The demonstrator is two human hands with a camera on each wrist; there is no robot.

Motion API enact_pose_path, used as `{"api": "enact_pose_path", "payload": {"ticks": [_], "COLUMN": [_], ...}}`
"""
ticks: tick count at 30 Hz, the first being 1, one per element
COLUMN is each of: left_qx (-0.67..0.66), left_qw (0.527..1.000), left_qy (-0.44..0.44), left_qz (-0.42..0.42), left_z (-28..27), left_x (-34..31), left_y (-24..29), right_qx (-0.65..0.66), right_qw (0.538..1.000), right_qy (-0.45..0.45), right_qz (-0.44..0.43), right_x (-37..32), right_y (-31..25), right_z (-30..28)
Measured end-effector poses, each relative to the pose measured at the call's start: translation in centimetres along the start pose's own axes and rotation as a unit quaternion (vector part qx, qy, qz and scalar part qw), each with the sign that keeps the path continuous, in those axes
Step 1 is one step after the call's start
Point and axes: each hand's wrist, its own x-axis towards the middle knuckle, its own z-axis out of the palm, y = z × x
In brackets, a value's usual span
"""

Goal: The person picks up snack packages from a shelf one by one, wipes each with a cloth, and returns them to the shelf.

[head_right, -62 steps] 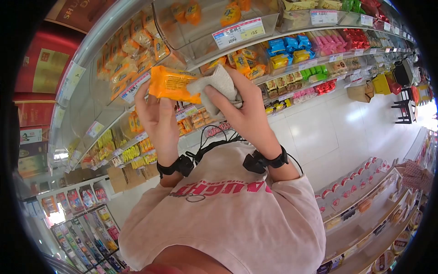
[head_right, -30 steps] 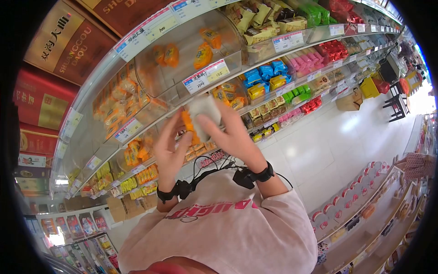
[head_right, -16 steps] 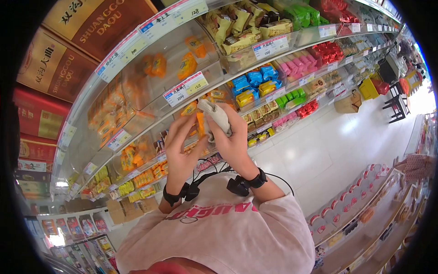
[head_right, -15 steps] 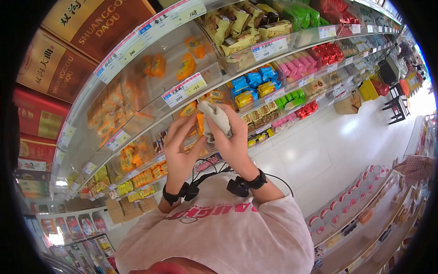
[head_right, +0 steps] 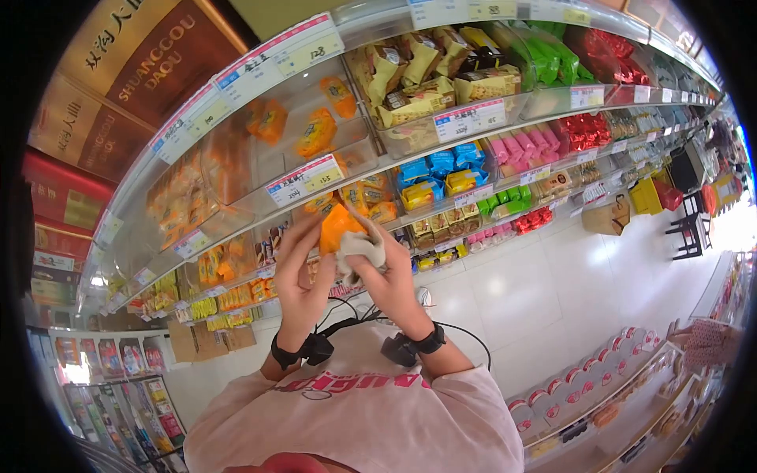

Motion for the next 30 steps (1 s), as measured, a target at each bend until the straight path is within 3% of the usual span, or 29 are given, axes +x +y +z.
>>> {"api": "enact_pose_path", "payload": {"ticks": [3, 8, 11, 14, 15, 18, 19, 22, 23, 26, 27, 30], "left_qx": [-0.007, -0.027, -0.247, -0.270, -0.228, -0.100, -0.116, -0.138, -0.129, -0.161, -0.174, -0.243], "left_qw": [1.000, 0.998, 0.962, 0.952, 0.965, 0.990, 0.989, 0.947, 0.953, 0.919, 0.913, 0.921], "left_qy": [-0.016, -0.061, -0.042, -0.061, -0.053, -0.045, 0.017, -0.091, -0.084, -0.074, -0.075, 0.051], "left_qz": [0.012, 0.002, -0.109, -0.128, -0.116, -0.092, -0.092, -0.275, -0.262, -0.352, -0.362, -0.299], "left_z": [-1.4, -4.8, -8.0, -12.2, -13.6, -17.3, -18.0, -23.4, -24.7, -28.6, -29.5, -32.2], "left_x": [-0.3, -0.9, -1.1, -2.5, -2.9, -4.2, -4.9, -7.8, -8.8, -10.7, -11.6, -13.5], "left_y": [-0.2, -1.0, -0.3, -1.9, -2.4, -3.7, -4.4, -7.9, -9.4, -11.5, -12.7, -15.1], "right_qx": [-0.007, 0.021, 0.109, 0.168, 0.110, -0.071, -0.078, -0.089, -0.049, -0.121, -0.149, -0.082], "right_qw": [0.997, 0.996, 0.985, 0.974, 0.990, 0.980, 0.969, 0.930, 0.916, 0.886, 0.870, 0.853], "right_qy": [0.029, 0.017, 0.005, 0.092, 0.008, -0.143, -0.157, -0.276, -0.303, -0.385, -0.418, -0.419], "right_qz": [0.074, 0.080, 0.135, 0.123, 0.087, 0.117, 0.172, 0.226, 0.260, 0.227, 0.215, 0.301], "right_x": [-0.2, -0.9, -2.3, -1.3, -1.6, -2.1, -2.4, -2.6, -2.8, -3.0, -2.5, -2.3], "right_y": [-1.0, 0.6, 3.4, 1.9, 1.1, 0.8, 1.3, 4.3, 5.0, 9.5, 9.0, 8.9], "right_z": [1.0, 3.5, 3.6, 7.5, 8.0, 12.5, 13.8, 16.6, 17.9, 20.0, 21.9, 26.4]}}
